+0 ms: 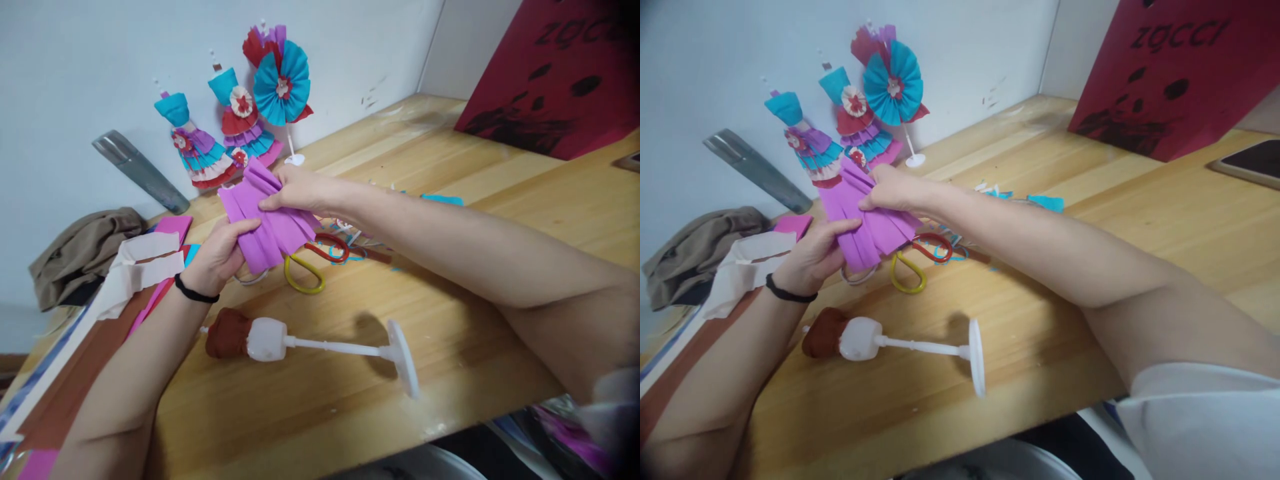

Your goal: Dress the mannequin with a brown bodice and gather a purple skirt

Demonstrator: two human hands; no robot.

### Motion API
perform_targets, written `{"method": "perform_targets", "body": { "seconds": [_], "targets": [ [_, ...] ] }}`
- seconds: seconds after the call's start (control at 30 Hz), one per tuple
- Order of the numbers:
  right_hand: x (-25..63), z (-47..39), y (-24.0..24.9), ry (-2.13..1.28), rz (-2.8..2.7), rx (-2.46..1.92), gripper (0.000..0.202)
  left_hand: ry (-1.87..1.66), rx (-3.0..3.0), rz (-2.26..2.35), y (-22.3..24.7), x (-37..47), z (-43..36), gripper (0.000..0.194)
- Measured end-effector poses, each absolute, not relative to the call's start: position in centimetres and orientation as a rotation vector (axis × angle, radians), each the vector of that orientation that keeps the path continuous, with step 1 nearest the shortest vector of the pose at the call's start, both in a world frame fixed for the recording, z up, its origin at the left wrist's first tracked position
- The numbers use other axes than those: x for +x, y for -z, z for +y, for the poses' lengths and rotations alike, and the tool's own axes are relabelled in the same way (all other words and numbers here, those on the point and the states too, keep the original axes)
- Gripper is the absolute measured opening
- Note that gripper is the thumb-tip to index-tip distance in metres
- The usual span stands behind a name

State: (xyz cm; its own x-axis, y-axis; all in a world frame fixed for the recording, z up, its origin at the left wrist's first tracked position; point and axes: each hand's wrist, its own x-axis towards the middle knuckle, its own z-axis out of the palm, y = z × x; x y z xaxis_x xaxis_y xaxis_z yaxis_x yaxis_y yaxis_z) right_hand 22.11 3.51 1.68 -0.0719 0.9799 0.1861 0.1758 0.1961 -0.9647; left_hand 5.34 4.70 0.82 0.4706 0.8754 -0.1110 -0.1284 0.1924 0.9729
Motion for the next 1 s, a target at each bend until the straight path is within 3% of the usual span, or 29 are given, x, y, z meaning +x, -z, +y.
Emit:
{"method": "perform_targets", "body": {
  "seconds": [0.2, 0.5, 0.63, 0.8, 1.0],
  "targets": [
    [22.1, 3.5, -2.1, -1.042, -1.328, -1.146, 0.013, -1.000, 1.080, 0.873, -0.3, 4.7, 6.6, 0.051],
    [21.8, 4.7, -1.2, -1.031, -1.318, -1.216, 0.011, -1.060, 1.018, 0.913, -0.5, 5.5, 6.4, 0.049],
    [21.4, 4.3, -1.1, -1.186, -1.189, -1.109, 0.009, -0.963, 0.957, 0.841, -1.1, 6.2, 5.2, 0.031],
    [20.8, 3.6, -1.1, -1.268, -1.136, -1.049, 0.016, -0.902, 1.123, 0.615, -1.5, 6.0, 4.0, 0.029],
    [21.2, 3.2, -1.1, -1.286, -1.283, -1.060, 0.019, -0.976, 1.156, 0.791, -1.1, 5.8, 4.0, 0.033]
  ]
}}
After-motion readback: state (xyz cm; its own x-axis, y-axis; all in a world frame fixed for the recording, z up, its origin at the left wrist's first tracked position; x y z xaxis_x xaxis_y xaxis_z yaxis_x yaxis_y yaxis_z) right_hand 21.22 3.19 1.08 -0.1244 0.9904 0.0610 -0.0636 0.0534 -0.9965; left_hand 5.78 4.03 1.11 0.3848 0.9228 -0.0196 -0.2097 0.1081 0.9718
